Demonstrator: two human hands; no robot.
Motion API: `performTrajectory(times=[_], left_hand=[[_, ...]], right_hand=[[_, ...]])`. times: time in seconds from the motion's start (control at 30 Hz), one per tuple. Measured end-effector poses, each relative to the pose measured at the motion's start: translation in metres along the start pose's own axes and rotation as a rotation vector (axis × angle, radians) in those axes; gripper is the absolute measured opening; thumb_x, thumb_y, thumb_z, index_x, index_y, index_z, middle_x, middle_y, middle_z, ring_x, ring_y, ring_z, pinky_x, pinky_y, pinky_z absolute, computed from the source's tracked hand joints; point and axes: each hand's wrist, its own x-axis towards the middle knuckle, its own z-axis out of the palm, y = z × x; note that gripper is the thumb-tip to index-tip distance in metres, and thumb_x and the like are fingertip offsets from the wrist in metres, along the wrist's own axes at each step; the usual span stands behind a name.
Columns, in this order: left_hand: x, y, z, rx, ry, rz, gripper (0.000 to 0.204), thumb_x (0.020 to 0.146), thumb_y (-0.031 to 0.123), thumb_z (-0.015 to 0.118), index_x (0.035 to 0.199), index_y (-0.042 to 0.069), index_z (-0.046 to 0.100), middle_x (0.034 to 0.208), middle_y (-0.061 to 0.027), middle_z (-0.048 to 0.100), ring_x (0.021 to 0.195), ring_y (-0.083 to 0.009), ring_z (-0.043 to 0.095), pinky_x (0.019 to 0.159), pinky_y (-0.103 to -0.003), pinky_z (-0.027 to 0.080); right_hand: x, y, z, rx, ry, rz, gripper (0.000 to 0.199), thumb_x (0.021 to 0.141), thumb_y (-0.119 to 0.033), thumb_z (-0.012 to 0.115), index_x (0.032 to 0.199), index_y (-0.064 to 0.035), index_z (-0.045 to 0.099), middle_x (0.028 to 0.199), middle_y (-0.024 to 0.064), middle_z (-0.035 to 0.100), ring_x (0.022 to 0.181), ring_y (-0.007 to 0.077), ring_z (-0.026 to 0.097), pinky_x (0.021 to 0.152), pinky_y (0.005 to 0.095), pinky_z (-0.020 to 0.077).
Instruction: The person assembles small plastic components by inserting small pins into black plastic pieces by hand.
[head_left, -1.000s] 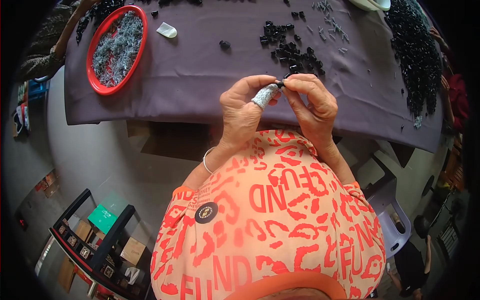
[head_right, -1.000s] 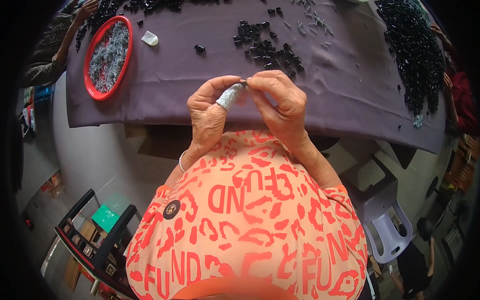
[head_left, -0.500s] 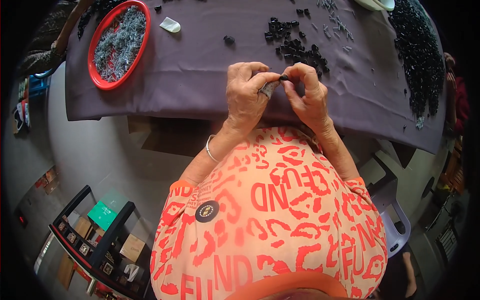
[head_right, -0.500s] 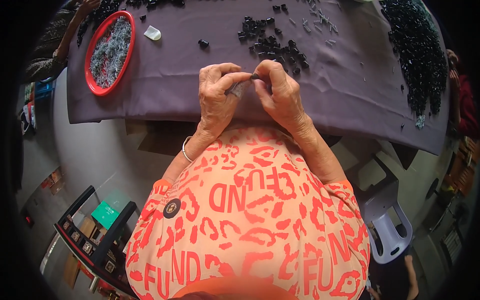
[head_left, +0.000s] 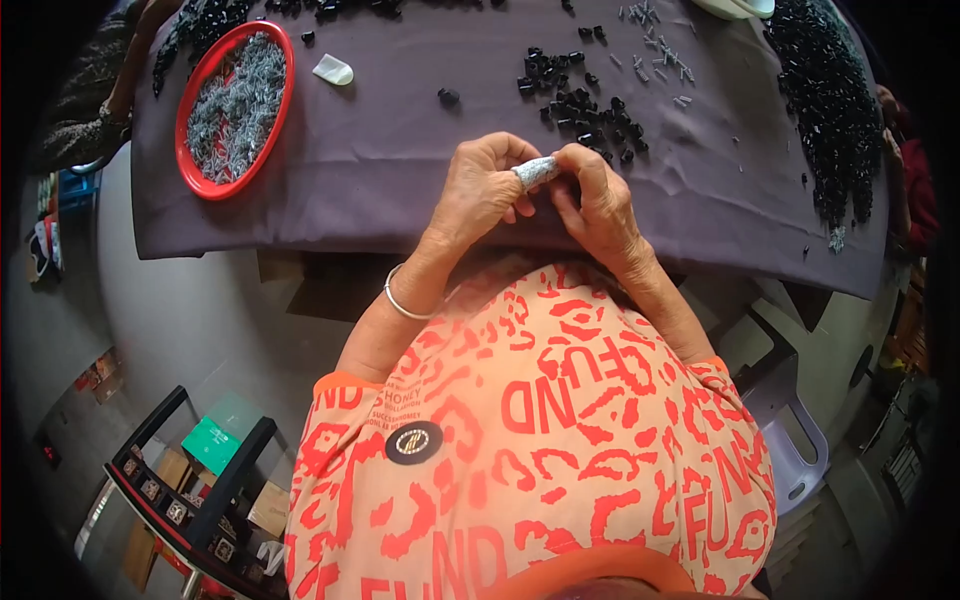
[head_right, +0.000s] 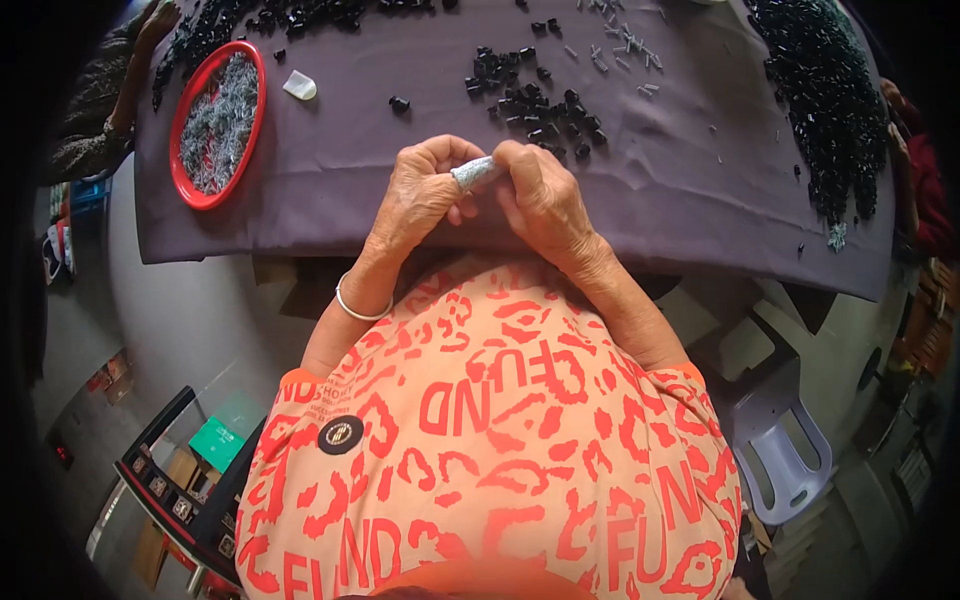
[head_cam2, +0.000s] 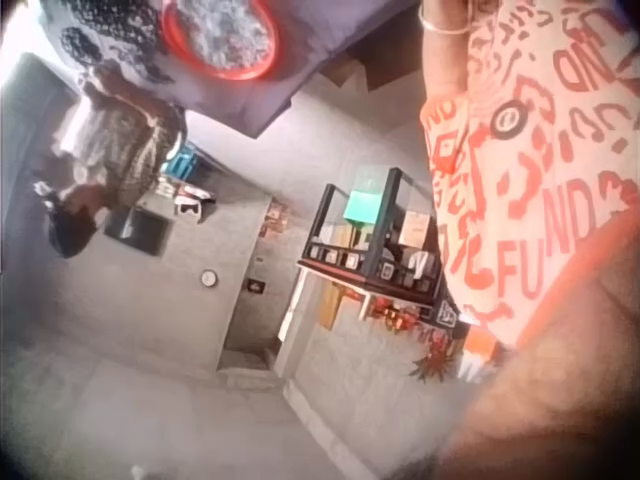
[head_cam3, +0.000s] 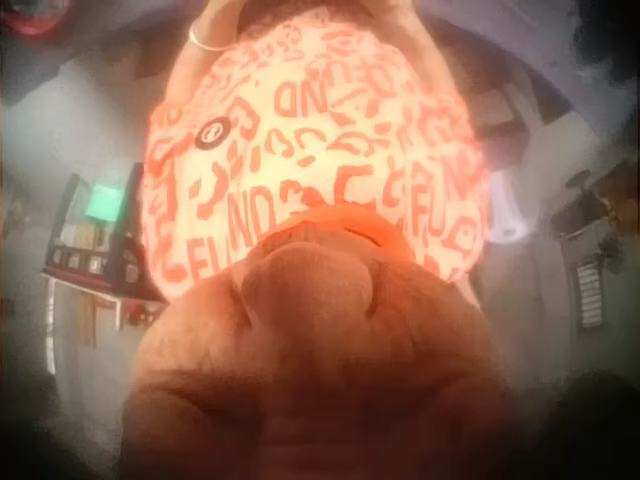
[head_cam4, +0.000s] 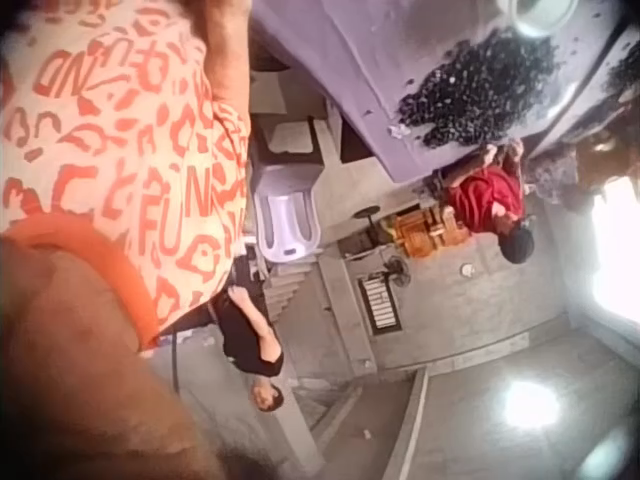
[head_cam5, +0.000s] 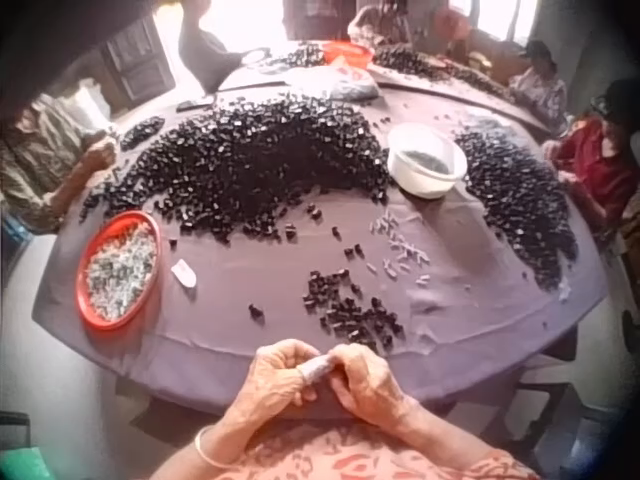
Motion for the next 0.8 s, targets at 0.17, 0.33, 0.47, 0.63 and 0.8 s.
performTrajectory(times=[0.17,0.33,0.47,0.63,0.8], left_hand=[[0.002,0.001,-0.004,-0.02,-0.044,-0.053,0.021,0.078,-0.003,0.061,0.099,-0.003,0.058,0.078,-0.0068,0.065,0.059,-0.0084,0.061,0.045,-0.018,0.046],[0.005,0.005,-0.006,-0.055,-0.09,-0.162,0.021,0.077,-0.005,0.058,0.098,-0.002,0.057,0.08,-0.008,0.065,0.063,-0.0103,0.064,0.049,-0.018,0.049],[0.007,0.007,-0.007,-0.052,-0.107,-0.2,0.019,0.08,-0.001,0.059,0.098,-0.001,0.056,0.081,-0.0091,0.066,0.068,-0.0122,0.066,0.054,-0.02,0.052],[0.004,0.003,-0.008,-0.109,-0.092,-0.178,0.022,0.084,0.015,0.07,0.095,0.0,0.057,0.077,-0.0056,0.066,0.067,-0.0106,0.065,0.053,-0.019,0.05],[0.004,0.002,-0.005,-0.076,-0.088,-0.15,0.019,0.084,0.011,0.067,0.096,0.001,0.056,0.08,-0.0058,0.066,0.068,-0.0106,0.065,0.053,-0.019,0.05]], right_hand=[[0.0,0.004,0.003,0.01,0.006,-0.006,0.038,0.074,0.011,0.064,0.107,-0.0021,0.051,0.089,0.0119,0.06,0.071,0.0253,0.062,0.062,0.0325,0.0504],[-0.001,0.004,0.001,0.047,0.004,0.008,0.038,0.073,0.012,0.065,0.105,-0.0016,0.051,0.089,0.0122,0.06,0.072,0.025,0.062,0.062,0.0325,0.0503],[-0.001,0.005,0.001,0.085,-0.01,-0.008,0.039,0.072,0.012,0.064,0.106,-0.002,0.05,0.089,0.013,0.06,0.072,0.0264,0.061,0.063,0.0335,0.0496],[0.0,0.008,0.004,0.129,0.0,-0.086,0.042,0.069,0.014,0.063,0.107,-0.002,0.05,0.09,0.0142,0.06,0.075,0.0292,0.06,0.064,0.0362,0.0495],[0.006,0.003,0.003,0.135,0.022,-0.076,0.041,0.066,0.013,0.063,0.103,-0.0011,0.051,0.081,0.0122,0.058,0.07,0.0291,0.057,0.063,0.0375,0.0476]])
